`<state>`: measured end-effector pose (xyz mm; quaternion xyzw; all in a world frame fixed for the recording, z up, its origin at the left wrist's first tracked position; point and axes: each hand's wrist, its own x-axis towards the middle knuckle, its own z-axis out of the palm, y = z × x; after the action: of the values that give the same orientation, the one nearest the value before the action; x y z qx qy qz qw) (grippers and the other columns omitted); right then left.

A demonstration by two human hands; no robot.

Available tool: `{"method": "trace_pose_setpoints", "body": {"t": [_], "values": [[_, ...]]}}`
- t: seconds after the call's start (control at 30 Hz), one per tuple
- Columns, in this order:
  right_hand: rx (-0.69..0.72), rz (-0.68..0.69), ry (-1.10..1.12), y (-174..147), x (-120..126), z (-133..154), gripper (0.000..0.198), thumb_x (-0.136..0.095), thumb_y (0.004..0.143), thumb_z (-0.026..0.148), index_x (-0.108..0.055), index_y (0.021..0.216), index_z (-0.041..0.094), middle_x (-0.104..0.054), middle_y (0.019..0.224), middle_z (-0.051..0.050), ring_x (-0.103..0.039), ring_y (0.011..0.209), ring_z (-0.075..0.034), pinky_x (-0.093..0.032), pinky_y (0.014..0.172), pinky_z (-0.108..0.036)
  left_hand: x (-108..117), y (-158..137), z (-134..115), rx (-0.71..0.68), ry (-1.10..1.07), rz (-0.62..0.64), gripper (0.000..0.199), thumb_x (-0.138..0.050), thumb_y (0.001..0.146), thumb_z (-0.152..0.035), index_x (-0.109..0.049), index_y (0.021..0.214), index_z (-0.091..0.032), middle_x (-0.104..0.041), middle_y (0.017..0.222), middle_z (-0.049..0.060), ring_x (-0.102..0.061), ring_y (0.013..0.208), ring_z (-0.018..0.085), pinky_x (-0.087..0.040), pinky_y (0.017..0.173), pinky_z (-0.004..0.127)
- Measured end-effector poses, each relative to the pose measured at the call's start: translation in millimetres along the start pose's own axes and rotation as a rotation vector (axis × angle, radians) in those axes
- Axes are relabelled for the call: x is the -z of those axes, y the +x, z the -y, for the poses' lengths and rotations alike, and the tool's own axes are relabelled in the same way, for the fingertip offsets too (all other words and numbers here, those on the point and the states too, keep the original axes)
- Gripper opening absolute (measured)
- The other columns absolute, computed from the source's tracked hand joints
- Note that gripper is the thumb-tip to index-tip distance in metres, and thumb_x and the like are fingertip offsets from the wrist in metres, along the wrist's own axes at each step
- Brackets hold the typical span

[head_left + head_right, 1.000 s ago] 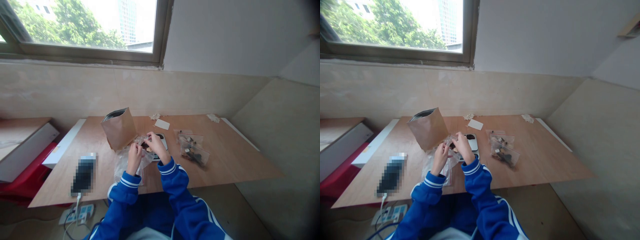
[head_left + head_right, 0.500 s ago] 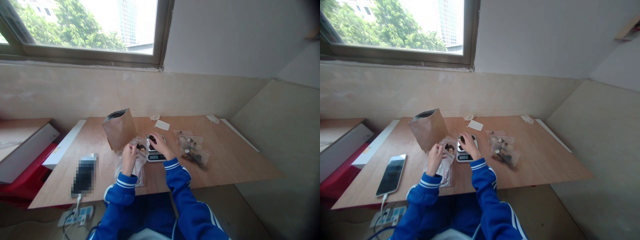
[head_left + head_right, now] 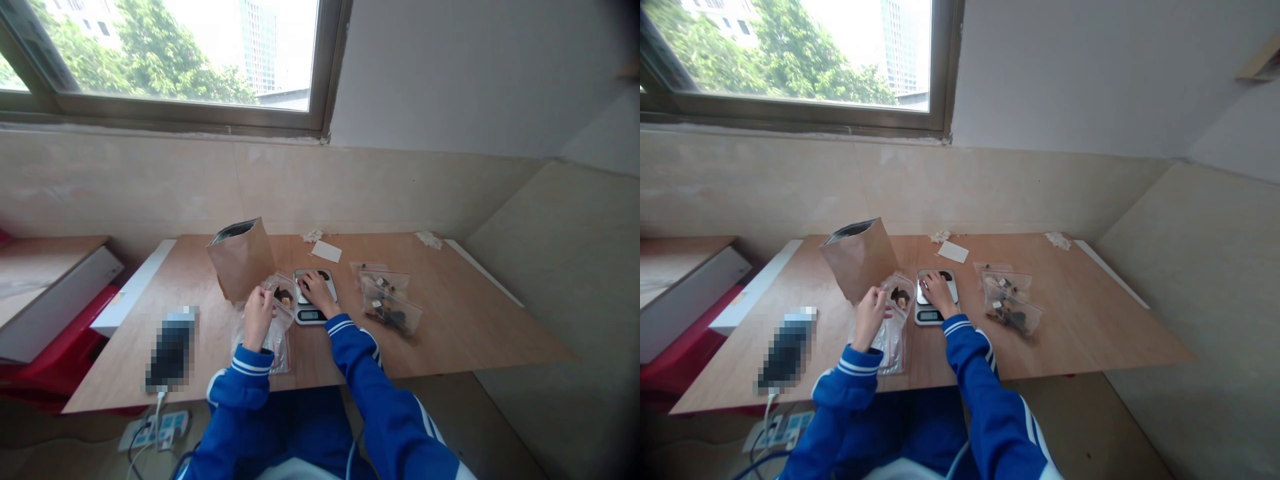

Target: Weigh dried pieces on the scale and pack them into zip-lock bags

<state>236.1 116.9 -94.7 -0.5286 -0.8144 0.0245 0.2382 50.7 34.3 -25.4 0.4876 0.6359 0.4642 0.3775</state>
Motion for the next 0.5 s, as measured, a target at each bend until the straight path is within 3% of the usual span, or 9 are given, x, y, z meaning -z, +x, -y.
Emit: {"method": "trace_pose_setpoints", "body": {"t": [0.2, 0.43, 0.5], "values": [[-0.137, -0.145, 0.244, 0, 5, -1, 0.022, -0.044, 0.092, 0.022, -0.065, 0.098, 0.018, -0.068, 0.100, -0.010, -0.059, 0.098, -0.023, -0.044, 0.090, -0.034, 0, -2, -2, 0.015, -0.007, 0.024, 0.017, -0.046, 0.084, -0.034, -0.048, 0.077, -0.019, -0.052, 0.070, -0.001, -0.061, 0.058, 0.014, -0.051, 0.043, 0.023], [-0.565, -0.455, 0.867, 20, 32, 25, 0.037, -0.038, 0.090, 0.044, -0.059, 0.101, 0.016, -0.067, 0.077, -0.005, -0.062, 0.067, -0.017, -0.050, 0.067, -0.027, -3, 1, 5, -0.005, -0.002, 0.013, 0.020, -0.047, 0.083, -0.038, -0.049, 0.076, -0.020, -0.053, 0.064, -0.001, -0.061, 0.056, 0.015, -0.050, 0.043, 0.023], [-0.627, -0.452, 1.022, 26, 42, 38, 0.038, -0.042, 0.086, 0.047, -0.060, 0.098, 0.016, -0.066, 0.077, -0.005, -0.062, 0.065, -0.016, -0.050, 0.060, -0.025, -5, 1, 7, -0.004, 0.008, 0.016, 0.022, -0.047, 0.084, -0.040, -0.046, 0.074, -0.020, -0.052, 0.063, -0.002, -0.060, 0.055, 0.015, -0.049, 0.042, 0.023]]}}
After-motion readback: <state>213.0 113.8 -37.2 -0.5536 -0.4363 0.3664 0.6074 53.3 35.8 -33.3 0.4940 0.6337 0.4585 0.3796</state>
